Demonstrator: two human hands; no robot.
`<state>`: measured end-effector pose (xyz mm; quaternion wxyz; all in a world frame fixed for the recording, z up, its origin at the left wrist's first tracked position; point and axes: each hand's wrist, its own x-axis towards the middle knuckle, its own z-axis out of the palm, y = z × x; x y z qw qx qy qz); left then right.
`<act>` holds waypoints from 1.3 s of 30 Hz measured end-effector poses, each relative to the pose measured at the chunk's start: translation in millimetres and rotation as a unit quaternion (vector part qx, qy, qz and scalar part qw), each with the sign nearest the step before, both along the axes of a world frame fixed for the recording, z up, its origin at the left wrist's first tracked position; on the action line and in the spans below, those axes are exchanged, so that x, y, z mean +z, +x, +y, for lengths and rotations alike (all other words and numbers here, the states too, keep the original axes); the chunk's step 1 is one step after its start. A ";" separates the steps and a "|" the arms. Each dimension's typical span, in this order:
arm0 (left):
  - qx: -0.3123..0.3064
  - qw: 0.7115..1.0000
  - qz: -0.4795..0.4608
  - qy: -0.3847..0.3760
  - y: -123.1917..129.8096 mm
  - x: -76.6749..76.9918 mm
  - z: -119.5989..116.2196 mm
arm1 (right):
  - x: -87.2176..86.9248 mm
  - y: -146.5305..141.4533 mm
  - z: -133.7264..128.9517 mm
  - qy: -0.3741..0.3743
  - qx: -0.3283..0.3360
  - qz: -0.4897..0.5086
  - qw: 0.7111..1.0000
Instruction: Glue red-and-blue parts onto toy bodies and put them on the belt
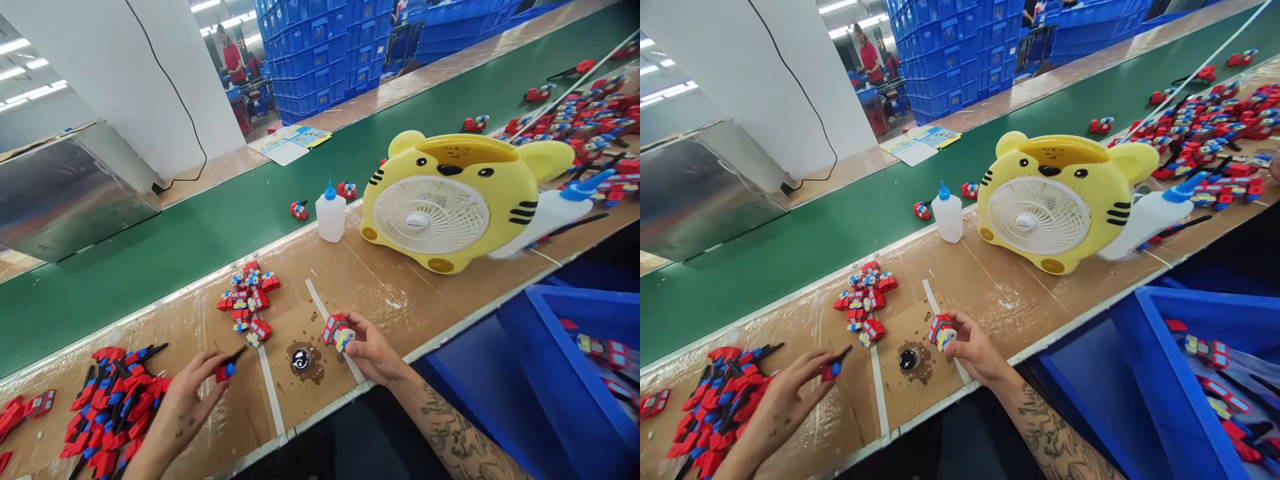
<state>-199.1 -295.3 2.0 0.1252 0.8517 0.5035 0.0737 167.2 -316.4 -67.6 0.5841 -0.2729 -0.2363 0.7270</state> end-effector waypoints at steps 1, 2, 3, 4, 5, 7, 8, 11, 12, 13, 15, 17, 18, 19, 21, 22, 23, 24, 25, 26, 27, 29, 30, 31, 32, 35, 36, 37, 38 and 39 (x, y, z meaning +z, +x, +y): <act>-0.040 0.999 -0.024 0.010 18.4 2.8 -5.0 | -1.3 0.3 0.0 -0.006 -0.010 -0.002 1.000; -0.084 0.996 -0.039 0.018 36.9 5.0 -9.4 | -2.5 0.4 0.2 -0.012 -0.020 -0.006 1.000; -0.132 0.990 -0.044 0.025 54.3 6.7 -12.5 | -3.5 0.6 0.5 -0.015 -0.029 -0.012 0.999; -0.180 0.982 -0.040 0.029 69.8 8.0 -14.3 | -4.5 0.9 0.8 -0.018 -0.038 -0.019 0.999; -0.225 0.973 -0.029 0.032 82.8 9.1 -14.6 | -5.3 1.4 1.1 -0.019 -0.044 -0.028 0.998; -0.288 0.957 0.010 0.033 100.7 11.2 -12.0 | -6.5 3.0 1.2 -0.022 -0.053 -0.046 0.997; -0.308 0.950 0.030 0.032 106.1 12.4 -9.8 | -7.0 4.0 1.1 -0.024 -0.057 -0.054 0.997; -0.335 0.939 0.068 0.030 113.5 16.3 -3.5 | -7.8 6.8 0.3 -0.022 -0.062 -0.069 0.995; -0.339 0.938 0.073 0.032 114.5 17.6 -2.1 | -7.9 7.4 0.1 -0.021 -0.059 -0.070 0.996; -0.342 0.936 0.075 0.032 115.2 18.7 -1.1 | -7.8 7.8 -0.1 -0.021 -0.052 -0.069 0.996; -0.342 0.936 0.072 0.027 115.4 19.8 0.5 | -7.4 8.2 -0.3 -0.023 -0.033 -0.066 0.997; -0.336 0.940 0.060 0.014 113.5 18.7 1.9 | -6.6 8.0 -0.5 -0.022 -0.020 -0.066 0.997; -0.328 0.943 0.050 0.004 111.6 17.1 2.6 | -6.1 7.5 -0.7 -0.020 -0.016 -0.070 0.997; -0.315 0.948 0.033 -0.007 109.2 14.7 3.2 | -5.5 6.8 -0.9 -0.017 -0.012 -0.074 0.997; -0.272 0.961 -0.039 -0.033 104.7 7.9 3.5 | -4.1 4.0 -1.1 -0.014 -0.004 -0.081 0.997; -0.234 0.967 -0.093 -0.050 103.4 3.8 2.8 | -3.3 1.8 -1.1 -0.013 -0.002 -0.081 0.997; -0.183 0.967 -0.161 -0.068 103.3 -0.6 1.6 | -2.6 -0.9 -0.9 -0.010 -0.002 -0.080 0.997; -0.123 0.959 -0.238 -0.091 104.6 -4.9 -0.3 | -1.8 -4.2 -0.4 -0.004 -0.006 -0.078 0.997; -0.058 0.940 -0.314 -0.118 107.4 -8.8 -2.5 | -1.0 -7.8 0.3 0.004 -0.010 -0.078 0.997; 0.003 0.912 -0.384 -0.147 111.5 -12.2 -4.9 | -0.2 -11.6 1.4 0.012 -0.014 -0.080 0.997; 0.054 0.877 -0.443 -0.176 116.5 -14.7 -7.2 | 0.7 -15.4 2.6 0.020 -0.017 -0.083 0.996; 0.116 0.815 -0.524 -0.221 127.1 -17.1 -10.2 | 2.6 -22.4 5.2 0.035 -0.013 -0.091 0.995; 0.129 0.794 -0.544 -0.237 131.8 -17.1 -10.7 | 3.5 -25.2 6.3 0.042 -0.009 -0.096 0.994; 0.136 0.781 -0.558 -0.245 135.6 -16.6 -10.4 | 4.2 -27.6 7.3 0.051 -0.007 -0.103 0.993; 0.140 0.772 -0.568 -0.251 138.2 -16.0 -9.6 | 4.7 -29.5 7.9 0.061 -0.004 -0.112 0.992; 0.152 0.745 -0.591 -0.268 140.7 -16.1 -6.5 | 5.8 -32.3 7.1 0.092 -0.011 -0.174 0.980; 0.164 0.737 -0.597 -0.272 140.9 -17.0 -6.0 | 6.6 -33.0 6.2 0.103 -0.018 -0.216 0.971; 0.181 0.731 -0.600 -0.271 141.7 -18.1 -5.9 | 8.0 -34.1 5.2 0.117 -0.030 -0.268 0.956; 0.197 0.729 -0.600 -0.265 143.4 -19.2 -6.1 | 10.2 -36.0 4.3 0.137 -0.044 -0.326 0.934; 0.206 0.730 -0.600 -0.254 146.4 -19.9 -6.6 | 13.0 -39.1 3.9 0.164 -0.061 -0.385 0.906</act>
